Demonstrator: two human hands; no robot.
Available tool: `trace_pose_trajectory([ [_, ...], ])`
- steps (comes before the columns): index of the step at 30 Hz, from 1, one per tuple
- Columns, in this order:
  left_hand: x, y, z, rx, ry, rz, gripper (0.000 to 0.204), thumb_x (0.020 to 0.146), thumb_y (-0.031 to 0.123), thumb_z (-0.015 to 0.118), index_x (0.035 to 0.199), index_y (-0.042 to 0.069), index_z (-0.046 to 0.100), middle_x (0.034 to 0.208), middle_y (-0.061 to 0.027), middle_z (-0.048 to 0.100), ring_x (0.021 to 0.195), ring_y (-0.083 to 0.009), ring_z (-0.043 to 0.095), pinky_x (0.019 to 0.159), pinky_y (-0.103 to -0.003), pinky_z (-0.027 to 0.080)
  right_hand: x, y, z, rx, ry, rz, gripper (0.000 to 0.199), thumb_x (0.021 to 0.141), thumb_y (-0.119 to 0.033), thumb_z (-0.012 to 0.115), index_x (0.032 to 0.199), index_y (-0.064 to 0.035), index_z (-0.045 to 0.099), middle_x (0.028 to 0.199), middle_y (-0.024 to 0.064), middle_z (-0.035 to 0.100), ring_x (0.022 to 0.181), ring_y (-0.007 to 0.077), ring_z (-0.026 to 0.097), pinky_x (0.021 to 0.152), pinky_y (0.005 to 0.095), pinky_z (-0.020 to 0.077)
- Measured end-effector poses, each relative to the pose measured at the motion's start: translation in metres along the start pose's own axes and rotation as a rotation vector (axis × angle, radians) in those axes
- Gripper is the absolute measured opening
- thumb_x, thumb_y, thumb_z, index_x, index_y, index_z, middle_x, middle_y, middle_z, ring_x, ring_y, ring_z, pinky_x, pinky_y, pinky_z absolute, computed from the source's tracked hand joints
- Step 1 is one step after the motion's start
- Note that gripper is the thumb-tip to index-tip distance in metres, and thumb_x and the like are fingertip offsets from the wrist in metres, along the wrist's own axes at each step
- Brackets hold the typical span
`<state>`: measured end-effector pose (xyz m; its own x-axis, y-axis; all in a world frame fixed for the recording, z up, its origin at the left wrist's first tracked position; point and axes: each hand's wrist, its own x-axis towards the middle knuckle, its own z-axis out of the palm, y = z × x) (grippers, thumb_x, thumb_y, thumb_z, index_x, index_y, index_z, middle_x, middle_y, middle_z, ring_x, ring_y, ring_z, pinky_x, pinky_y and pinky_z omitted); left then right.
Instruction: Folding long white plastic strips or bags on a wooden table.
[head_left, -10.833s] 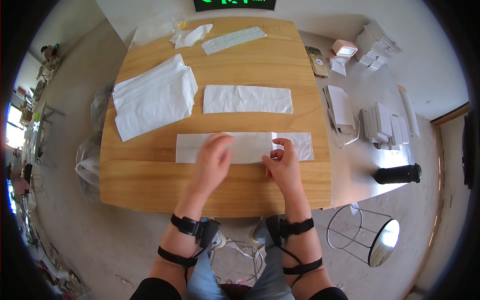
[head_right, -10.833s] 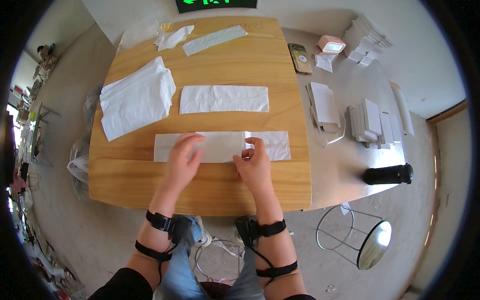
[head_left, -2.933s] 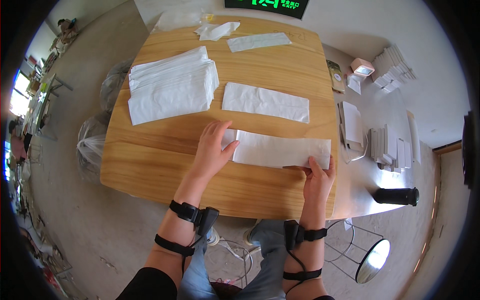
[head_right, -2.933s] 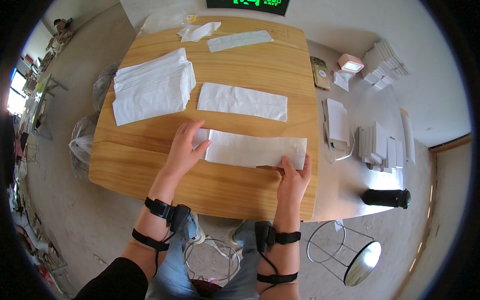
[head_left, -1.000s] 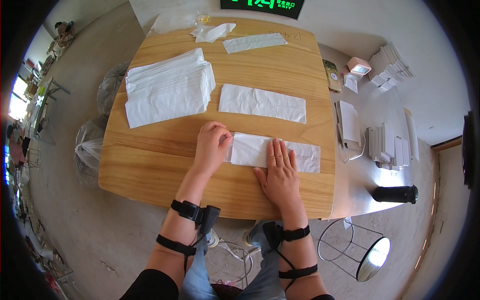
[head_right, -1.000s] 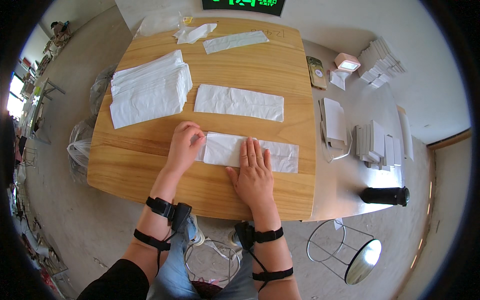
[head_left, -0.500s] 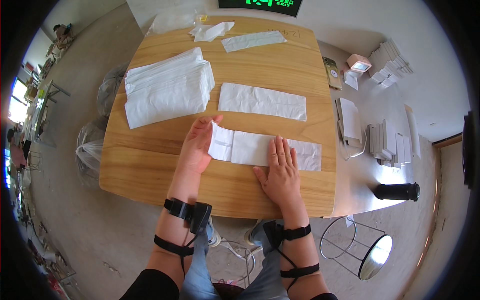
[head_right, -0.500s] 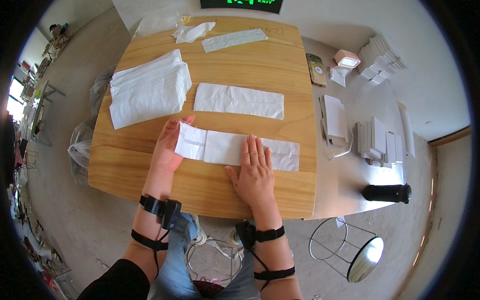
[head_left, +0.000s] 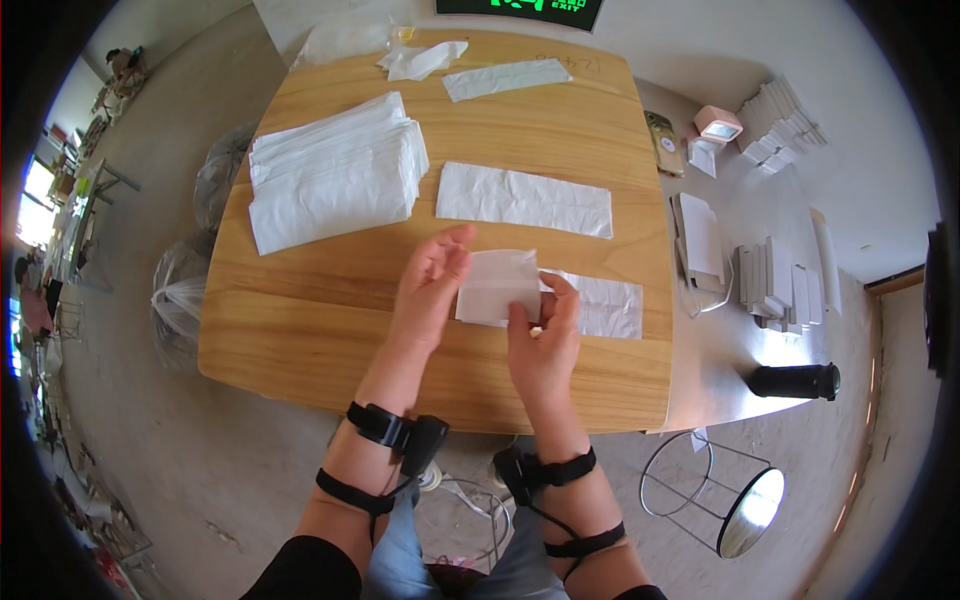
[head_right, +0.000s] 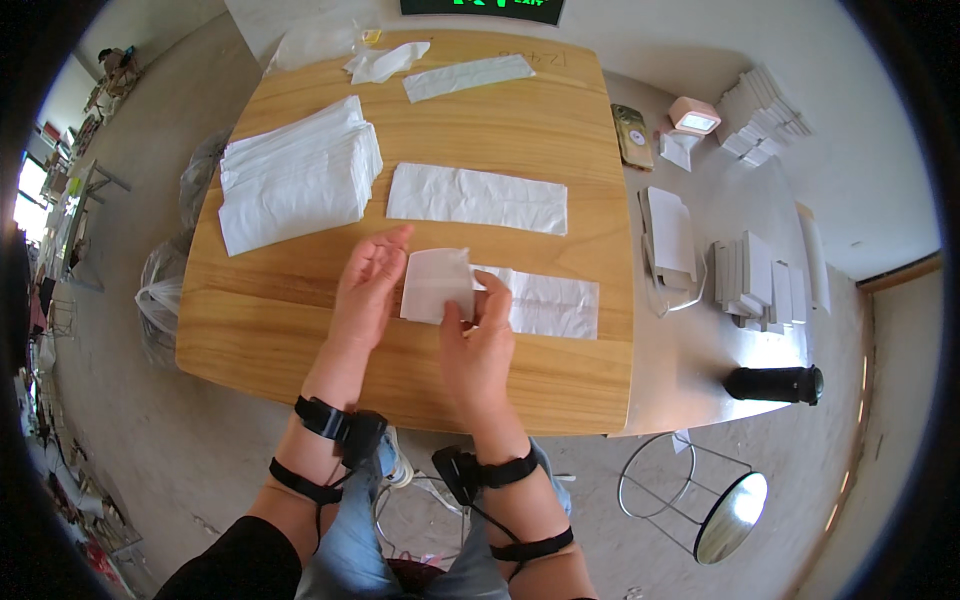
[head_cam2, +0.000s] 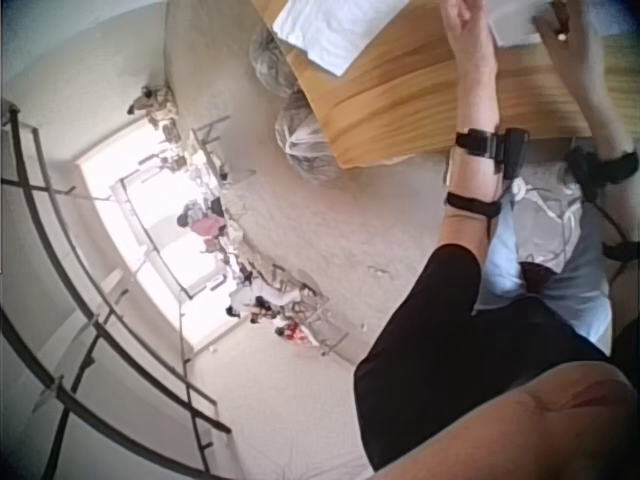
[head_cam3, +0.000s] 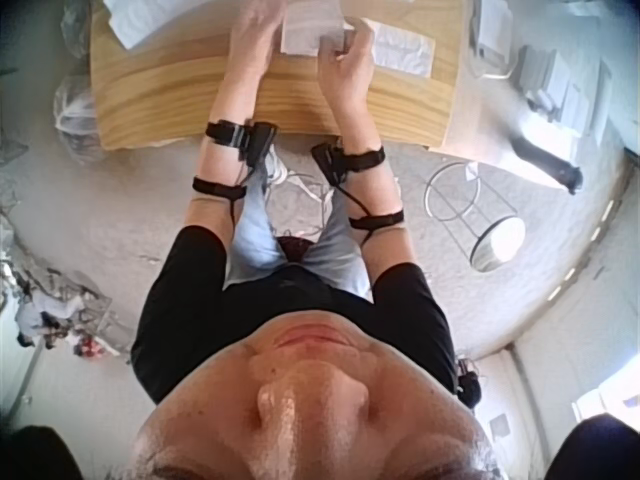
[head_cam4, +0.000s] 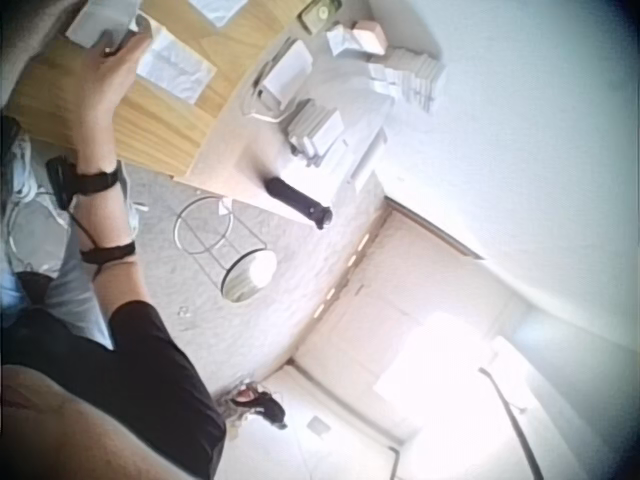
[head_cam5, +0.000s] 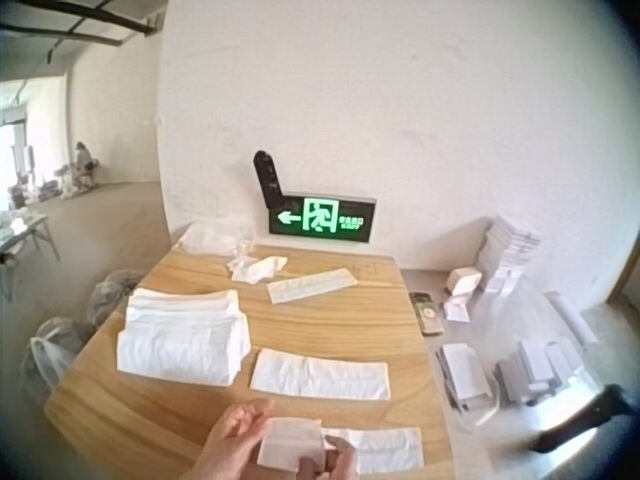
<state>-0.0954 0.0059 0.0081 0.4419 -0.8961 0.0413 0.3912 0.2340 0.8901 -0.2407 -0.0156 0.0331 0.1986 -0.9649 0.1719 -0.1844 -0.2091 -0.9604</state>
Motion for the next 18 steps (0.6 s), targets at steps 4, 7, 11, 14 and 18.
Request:
trace_pose_trajectory([
  [4, 0.005, 0.005, -0.031, 0.438, 0.13, 0.096, 0.021, 0.095, 0.011, 0.063, 0.116, 0.007, 0.061, 0.122, -0.0049, 0.061, 0.117, -0.0182, 0.054, 0.1, -0.034, 0.043, 0.007, 0.008, -0.02, -0.144, 0.005, 0.125, 0.042, 0.084, 0.002, 0.063, 0.122, -0.0032, 0.047, 0.067, 0.0068, 0.054, 0.057, 0.0164, 0.05, 0.053, 0.034, 0.0404],
  [7, -0.001, 0.007, -0.023, 0.95, 0.05, 0.23, 0.019, 0.088, 0.01, 0.068, 0.107, 0.007, 0.064, 0.122, -0.0102, 0.059, 0.115, -0.0266, 0.055, 0.098, -0.036, 0.043, 0.011, 0.016, -0.029, -0.218, 0.016, 0.125, 0.042, 0.082, 0.0, 0.064, 0.121, -0.0039, 0.047, 0.063, 0.0054, 0.052, 0.054, 0.0177, 0.049, 0.052, 0.0342, 0.0393],
  [11, -0.005, 0.001, -0.02, 1.136, -0.002, 0.307, 0.022, 0.084, 0.006, 0.07, 0.106, 0.007, 0.065, 0.121, -0.0119, 0.058, 0.115, -0.0322, 0.053, 0.096, -0.038, 0.045, 0.01, 0.026, -0.03, -0.29, 0.028, 0.084, 0.043, 0.083, -0.004, 0.066, 0.121, -0.0055, 0.047, 0.068, 0.007, 0.062, 0.058, 0.0217, 0.059, 0.056, 0.0352, 0.0448],
  [14, -0.005, -0.001, -0.021, 1.127, -0.008, 0.31, 0.023, 0.084, 0.006, 0.071, 0.106, 0.007, 0.065, 0.122, -0.0118, 0.058, 0.114, -0.0319, 0.053, 0.095, -0.039, 0.045, 0.01, 0.027, -0.031, -0.347, -0.01, 0.122, 0.042, 0.084, -0.007, 0.066, 0.122, -0.0067, 0.048, 0.074, 0.0078, 0.068, 0.064, 0.0234, 0.064, 0.059, 0.0366, 0.0476],
  [18, -0.005, -0.003, -0.024, 1.178, -0.035, 0.364, 0.023, 0.084, 0.007, 0.071, 0.106, 0.007, 0.065, 0.122, -0.0118, 0.058, 0.114, -0.0316, 0.053, 0.095, -0.039, 0.045, 0.011, 0.027, -0.035, -0.393, -0.007, 0.091, 0.04, 0.084, -0.008, 0.066, 0.12, -0.0072, 0.048, 0.075, 0.0065, 0.068, 0.062, 0.0237, 0.063, 0.058, 0.0374, 0.0473],
])
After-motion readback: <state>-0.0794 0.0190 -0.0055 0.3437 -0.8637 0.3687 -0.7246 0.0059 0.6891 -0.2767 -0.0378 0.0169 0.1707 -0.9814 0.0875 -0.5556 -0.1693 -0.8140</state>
